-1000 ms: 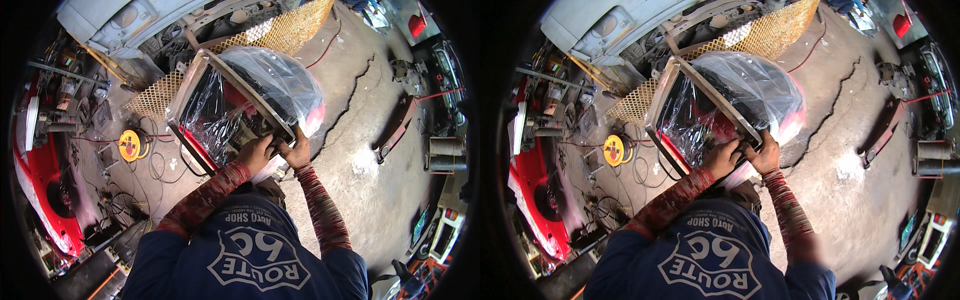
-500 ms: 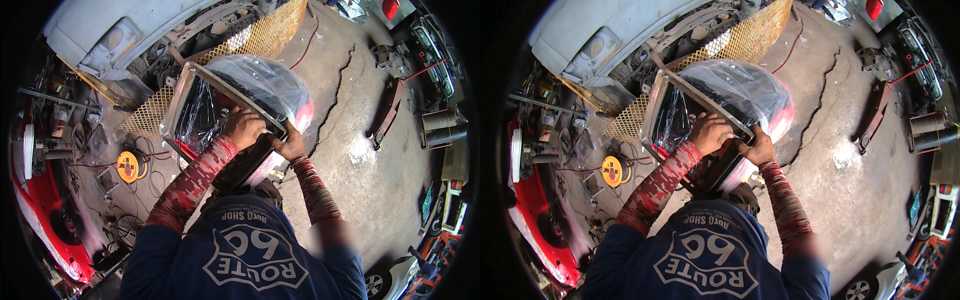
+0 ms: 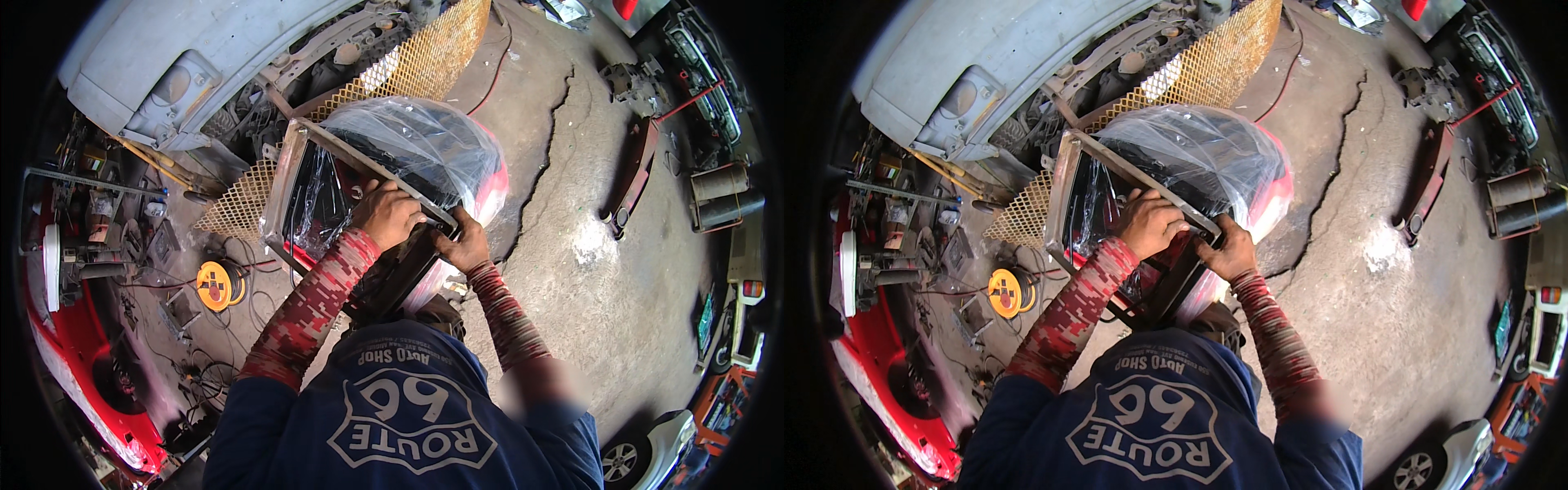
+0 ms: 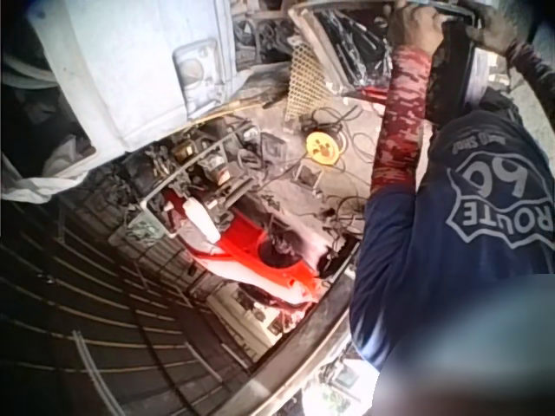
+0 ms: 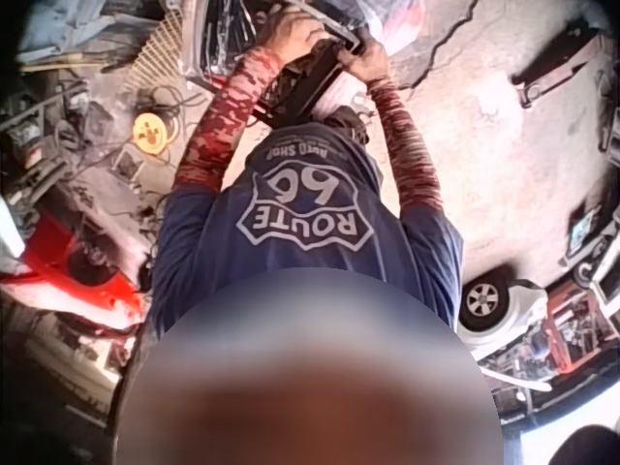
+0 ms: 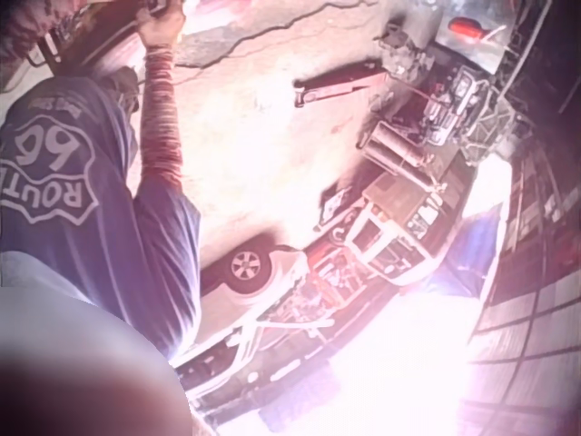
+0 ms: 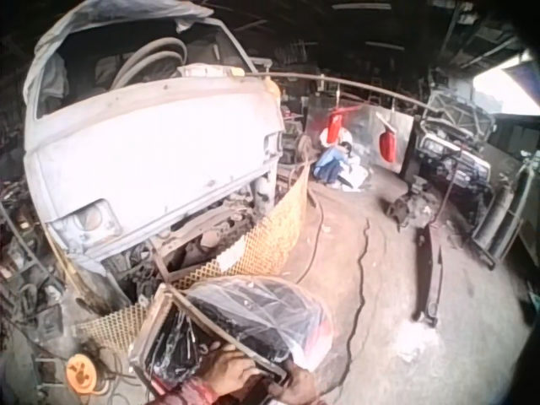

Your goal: The person removes a metal frame from a plastic-wrapped car part, then walks to a red car and places the frame inside the open door area to align it with the interior panel.

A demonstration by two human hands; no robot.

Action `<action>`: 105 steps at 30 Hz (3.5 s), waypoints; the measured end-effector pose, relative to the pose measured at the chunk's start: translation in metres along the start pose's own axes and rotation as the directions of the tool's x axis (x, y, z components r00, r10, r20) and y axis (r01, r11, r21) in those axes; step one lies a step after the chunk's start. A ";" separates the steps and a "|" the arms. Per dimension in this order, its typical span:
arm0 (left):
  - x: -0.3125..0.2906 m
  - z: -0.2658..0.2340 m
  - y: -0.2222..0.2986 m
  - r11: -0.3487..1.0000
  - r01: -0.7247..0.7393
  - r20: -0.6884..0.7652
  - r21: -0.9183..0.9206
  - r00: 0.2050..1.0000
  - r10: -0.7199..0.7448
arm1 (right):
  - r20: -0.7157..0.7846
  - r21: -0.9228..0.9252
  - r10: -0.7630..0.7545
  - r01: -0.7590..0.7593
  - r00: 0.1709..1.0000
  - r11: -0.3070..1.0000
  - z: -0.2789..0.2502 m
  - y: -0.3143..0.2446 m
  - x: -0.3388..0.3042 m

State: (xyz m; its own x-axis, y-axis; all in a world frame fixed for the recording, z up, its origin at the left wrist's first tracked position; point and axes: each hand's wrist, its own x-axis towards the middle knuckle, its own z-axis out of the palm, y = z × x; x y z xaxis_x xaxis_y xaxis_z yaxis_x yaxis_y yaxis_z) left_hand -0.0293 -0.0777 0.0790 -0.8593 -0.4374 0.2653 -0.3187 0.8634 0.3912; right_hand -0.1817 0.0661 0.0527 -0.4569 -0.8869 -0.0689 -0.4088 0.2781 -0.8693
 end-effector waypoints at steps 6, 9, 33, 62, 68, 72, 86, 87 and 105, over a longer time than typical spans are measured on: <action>-0.025 0.036 0.017 0.911 0.311 0.102 -0.271 0.950 -0.293 | -0.002 -0.066 0.028 -0.028 1.000 0.997 0.000 0.002 0.003; -0.053 0.058 0.045 0.874 0.398 0.104 -0.279 0.917 -0.384 | 0.000 -0.119 0.026 -0.026 1.000 0.993 -0.004 0.001 0.003; 0.010 -0.003 0.006 0.993 0.101 0.177 0.063 0.978 -0.111 | 0.005 -0.094 0.053 -0.052 0.999 0.994 -0.006 -0.003 -0.001; -0.027 0.039 0.012 0.695 0.566 0.498 -0.443 0.800 -0.334 | -0.027 -0.091 0.011 -0.013 1.000 0.996 -0.005 0.005 0.000; -0.062 0.065 0.020 0.582 0.564 0.512 -0.586 0.814 -0.273 | 0.001 -0.072 0.052 -0.052 0.999 0.996 -0.006 0.006 0.000; -0.062 0.054 0.023 0.670 0.333 0.217 -0.664 0.943 -0.253 | -0.028 0.000 0.005 -0.005 1.000 1.000 -0.006 0.009 -0.001; -0.019 0.061 0.055 0.717 0.220 -0.142 -0.661 0.902 -0.407 | -0.026 0.022 0.014 -0.014 1.000 1.000 0.000 0.016 0.005; -0.019 0.062 0.059 0.728 0.226 -0.156 -0.647 0.896 -0.416 | -0.033 0.030 0.004 -0.003 0.999 1.000 0.001 0.017 0.005; -0.005 0.038 0.046 0.816 0.402 0.077 -0.416 0.910 -0.408 | -0.093 0.087 -0.041 0.049 0.995 0.995 0.002 0.018 0.003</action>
State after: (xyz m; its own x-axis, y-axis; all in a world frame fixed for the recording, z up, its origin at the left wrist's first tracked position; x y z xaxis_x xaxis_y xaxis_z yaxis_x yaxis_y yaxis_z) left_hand -0.0544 -0.0260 0.0622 -0.6824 -0.7309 0.0134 -0.4383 0.4238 0.7926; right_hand -0.1888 0.0681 0.0360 -0.5115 -0.8592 0.0125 -0.3601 0.2011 -0.9110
